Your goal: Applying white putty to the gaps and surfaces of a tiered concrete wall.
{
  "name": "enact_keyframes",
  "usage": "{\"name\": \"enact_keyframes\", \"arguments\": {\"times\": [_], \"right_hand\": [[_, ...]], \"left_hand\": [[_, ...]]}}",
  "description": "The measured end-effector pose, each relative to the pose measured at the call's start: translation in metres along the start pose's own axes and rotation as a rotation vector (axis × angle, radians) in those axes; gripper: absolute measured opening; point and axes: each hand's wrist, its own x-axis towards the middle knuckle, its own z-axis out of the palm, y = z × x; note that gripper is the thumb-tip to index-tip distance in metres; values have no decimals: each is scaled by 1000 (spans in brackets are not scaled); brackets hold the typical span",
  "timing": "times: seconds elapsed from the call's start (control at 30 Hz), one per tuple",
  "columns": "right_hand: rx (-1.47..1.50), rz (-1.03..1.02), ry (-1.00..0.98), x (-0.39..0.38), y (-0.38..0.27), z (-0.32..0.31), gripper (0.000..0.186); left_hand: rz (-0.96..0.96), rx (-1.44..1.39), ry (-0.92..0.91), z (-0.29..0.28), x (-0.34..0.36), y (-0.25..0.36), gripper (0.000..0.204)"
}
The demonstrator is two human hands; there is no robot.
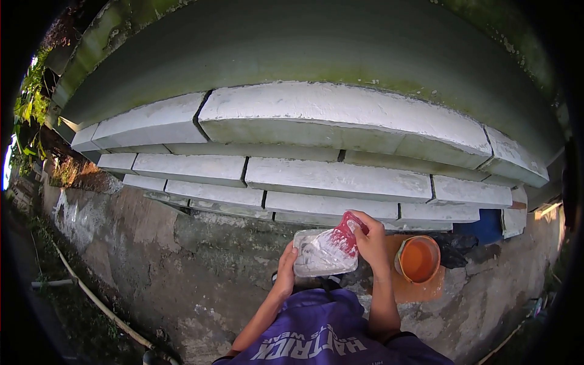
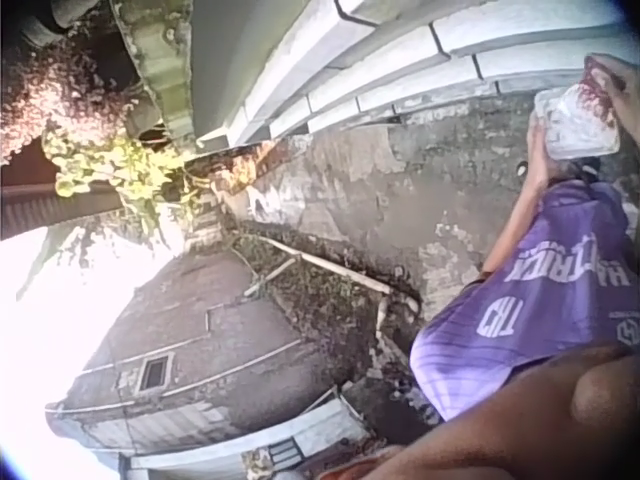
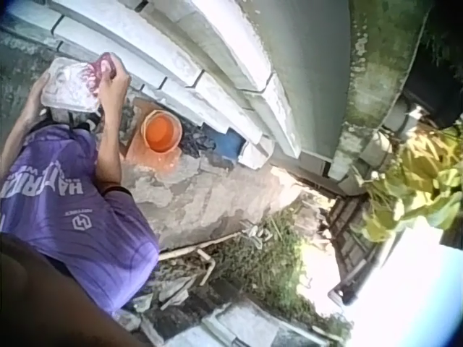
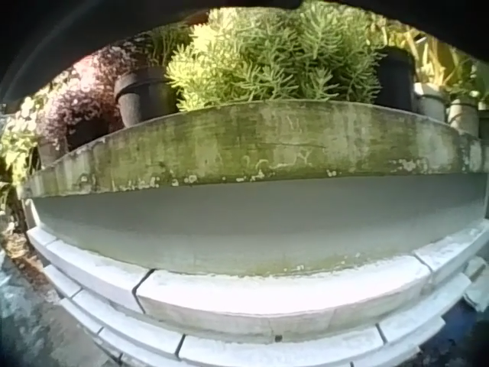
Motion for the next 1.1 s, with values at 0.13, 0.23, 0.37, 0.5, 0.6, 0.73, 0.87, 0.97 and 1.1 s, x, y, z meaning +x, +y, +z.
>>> {"name": "enact_keyframes", "arguments": {"times": [0.13,0.23,0.37,0.5,0.6,0.73,0.87,0.97,1.1], "right_hand": [[384,150,96,-13,12,2,24],[584,258,99,-25,20,1,19],[1022,351,124,-38,-3,5,25],[1051,316,85,-45,-18,12,26],[1028,347,10,-46,-33,21,27],[1110,396,111,-50,-54,23,28],[1155,142,130,-46,-92,-6,28],[900,-142,315,-30,-129,-35,29],[501,-397,584,7,-195,-51,27]], "left_hand": [[-52,-24,45,-23,0,-4,58],[-47,-47,13,-39,0,-6,59],[-25,-84,-1,-60,-5,-9,54],[-16,-111,21,-70,-7,-7,50],[-11,-114,47,-66,-8,4,50],[27,-80,54,-68,-9,8,55],[4,-150,46,-91,-8,-3,60],[-26,-253,51,-106,-11,-8,49],[-4,-251,16,-113,-11,-9,49]]}}
